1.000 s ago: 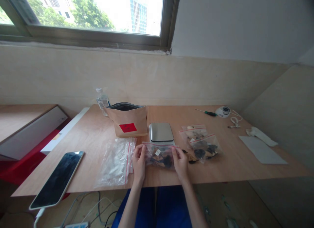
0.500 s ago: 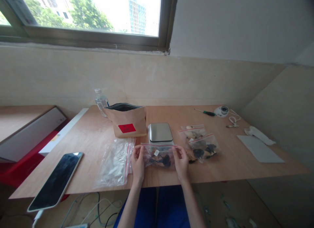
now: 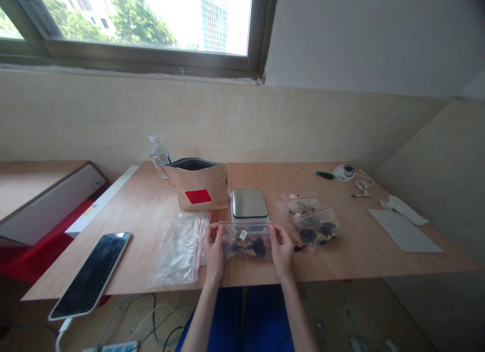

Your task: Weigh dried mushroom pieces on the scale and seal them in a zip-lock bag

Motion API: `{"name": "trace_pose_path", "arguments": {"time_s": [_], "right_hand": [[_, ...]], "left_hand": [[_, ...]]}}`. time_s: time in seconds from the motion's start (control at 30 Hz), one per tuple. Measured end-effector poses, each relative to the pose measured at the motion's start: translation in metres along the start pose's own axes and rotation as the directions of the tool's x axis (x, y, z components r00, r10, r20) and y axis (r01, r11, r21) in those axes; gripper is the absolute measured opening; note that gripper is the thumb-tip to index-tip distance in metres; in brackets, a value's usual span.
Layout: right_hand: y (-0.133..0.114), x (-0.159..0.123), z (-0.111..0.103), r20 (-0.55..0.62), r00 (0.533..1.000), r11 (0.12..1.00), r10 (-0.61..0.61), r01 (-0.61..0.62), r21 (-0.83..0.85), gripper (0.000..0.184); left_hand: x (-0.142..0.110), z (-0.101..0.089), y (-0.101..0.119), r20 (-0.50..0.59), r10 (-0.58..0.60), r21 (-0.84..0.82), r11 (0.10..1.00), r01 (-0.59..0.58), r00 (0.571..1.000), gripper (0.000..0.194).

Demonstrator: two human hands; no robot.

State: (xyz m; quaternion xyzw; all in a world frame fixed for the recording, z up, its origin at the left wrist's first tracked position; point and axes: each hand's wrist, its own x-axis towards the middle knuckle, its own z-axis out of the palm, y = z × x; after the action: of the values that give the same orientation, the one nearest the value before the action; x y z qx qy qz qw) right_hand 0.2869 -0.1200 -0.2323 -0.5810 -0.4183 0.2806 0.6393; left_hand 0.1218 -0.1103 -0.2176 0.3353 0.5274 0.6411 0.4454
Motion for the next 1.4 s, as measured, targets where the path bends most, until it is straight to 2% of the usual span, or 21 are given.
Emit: {"name": "trace_pose_path", "arguments": {"time_s": [0.4, 0.63, 0.8, 0.97, 1.2, 1.3, 1.4], "right_hand": [[0.006, 0.0, -0.002, -0.075, 0.997, 0.999, -0.023, 0.021, -0.032, 0.031], [0.003, 0.002, -0.003, -0.09, 0.996, 0.998, 0.028, -0.023, 0.059, 0.033], [-0.004, 0.002, -0.001, -0.075, 0.995, 0.994, 0.064, -0.056, 0.095, 0.033], [-0.006, 0.001, 0.0, -0.011, 0.998, 0.995, 0.066, -0.065, 0.077, 0.032], [0.002, 0.001, -0.002, -0.057, 0.997, 0.998, 0.056, -0.055, 0.024, 0.033], [0.005, 0.001, -0.003, -0.058, 0.997, 0.998, 0.048, -0.047, 0.031, 0.032], [0.004, 0.002, -0.003, -0.073, 0.997, 0.999, 0.031, -0.029, 0.034, 0.031]], "left_hand": [[0.005, -0.003, -0.006, 0.078, 0.075, 0.057, 0.995, -0.079, 0.994, 0.024], [0.006, -0.004, -0.006, 0.105, 0.097, 0.064, 0.993, -0.104, 0.99, 0.022], [0.005, -0.002, -0.005, 0.085, 0.1, 0.063, 0.992, -0.106, 0.991, 0.024], [0.004, -0.001, -0.004, 0.073, 0.101, 0.068, 0.992, -0.106, 0.992, 0.025], [0.002, 0.0, 0.0, 0.077, 0.12, 0.078, 0.989, -0.126, 0.99, 0.028], [0.001, 0.001, 0.003, 0.11, 0.119, 0.075, 0.989, -0.127, 0.987, 0.027], [0.001, 0.003, 0.006, 0.19, 0.096, 0.069, 0.991, -0.111, 0.977, 0.026]]}}
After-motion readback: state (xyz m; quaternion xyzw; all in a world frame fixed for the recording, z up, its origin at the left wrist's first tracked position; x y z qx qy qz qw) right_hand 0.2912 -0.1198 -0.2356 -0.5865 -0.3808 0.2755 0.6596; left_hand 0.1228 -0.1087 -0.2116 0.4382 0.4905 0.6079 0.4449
